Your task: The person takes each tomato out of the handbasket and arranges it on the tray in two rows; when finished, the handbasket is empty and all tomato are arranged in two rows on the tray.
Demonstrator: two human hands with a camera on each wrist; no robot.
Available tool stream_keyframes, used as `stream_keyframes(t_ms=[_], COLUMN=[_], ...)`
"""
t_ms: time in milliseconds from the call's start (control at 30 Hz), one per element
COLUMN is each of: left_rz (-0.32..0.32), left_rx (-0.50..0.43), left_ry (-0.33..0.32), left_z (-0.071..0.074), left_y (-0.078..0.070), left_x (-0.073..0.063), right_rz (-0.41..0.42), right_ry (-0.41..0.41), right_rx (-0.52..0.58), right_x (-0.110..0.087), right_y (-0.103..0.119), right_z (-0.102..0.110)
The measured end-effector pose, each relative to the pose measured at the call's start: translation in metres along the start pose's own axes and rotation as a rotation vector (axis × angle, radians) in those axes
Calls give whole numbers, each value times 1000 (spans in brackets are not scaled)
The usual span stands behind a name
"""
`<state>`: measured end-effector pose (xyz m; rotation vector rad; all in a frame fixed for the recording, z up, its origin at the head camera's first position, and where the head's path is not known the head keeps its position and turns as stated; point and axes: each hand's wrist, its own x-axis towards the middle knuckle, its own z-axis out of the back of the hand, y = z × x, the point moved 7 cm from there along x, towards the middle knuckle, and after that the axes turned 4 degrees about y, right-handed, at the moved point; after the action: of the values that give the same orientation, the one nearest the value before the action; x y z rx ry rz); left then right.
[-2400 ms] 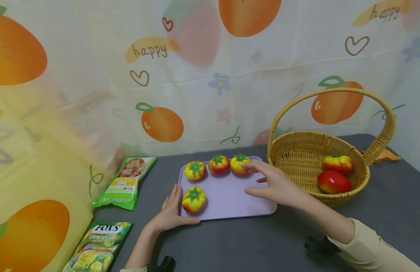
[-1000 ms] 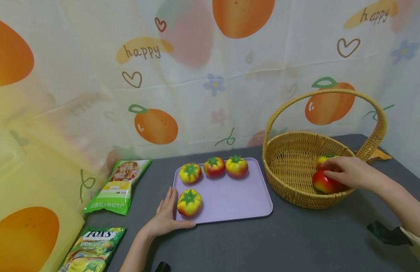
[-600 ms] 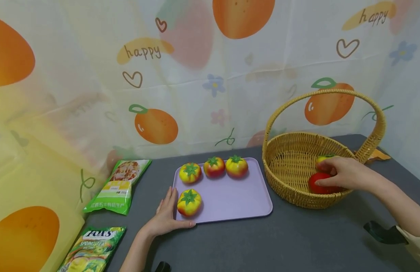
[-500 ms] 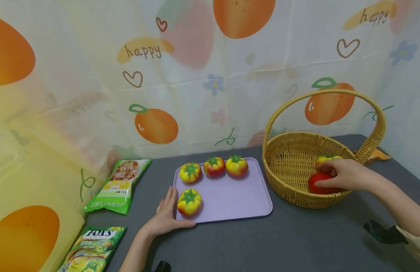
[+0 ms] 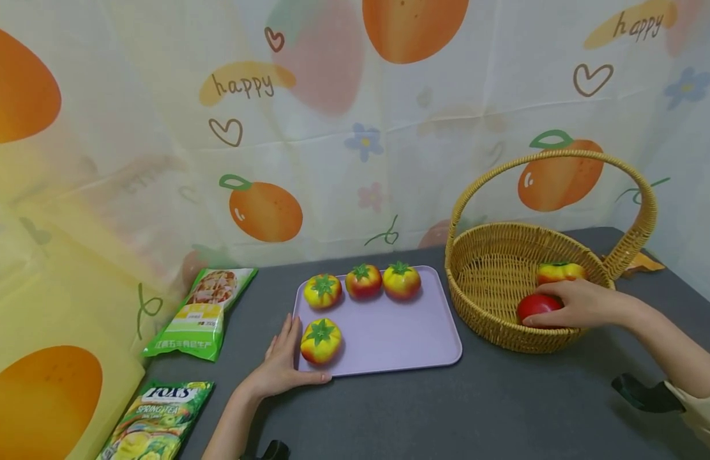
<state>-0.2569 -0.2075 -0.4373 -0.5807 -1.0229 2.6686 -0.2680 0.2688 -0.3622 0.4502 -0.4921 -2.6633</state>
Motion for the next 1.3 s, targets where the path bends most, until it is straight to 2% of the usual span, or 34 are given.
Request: stream_keyframes(t_ms=[300,767,1033,1300], left_rz=[4,9,-16,-11], left_rx=[-6,-8,0,-14], left_ry=[-1,-12,-11,-12], left_z=[1,1,0,0], left_y=[1,3,2,1], left_x=[-1,-2,-2,-1], right_rz=[62,49,56,95], right_ry=[-60,-281,-374,-403], right_rx=[35,146,209,277], right_x=[0,0,-1,2], right_y=[10,30,54,79], right_z=[1,11,19,24])
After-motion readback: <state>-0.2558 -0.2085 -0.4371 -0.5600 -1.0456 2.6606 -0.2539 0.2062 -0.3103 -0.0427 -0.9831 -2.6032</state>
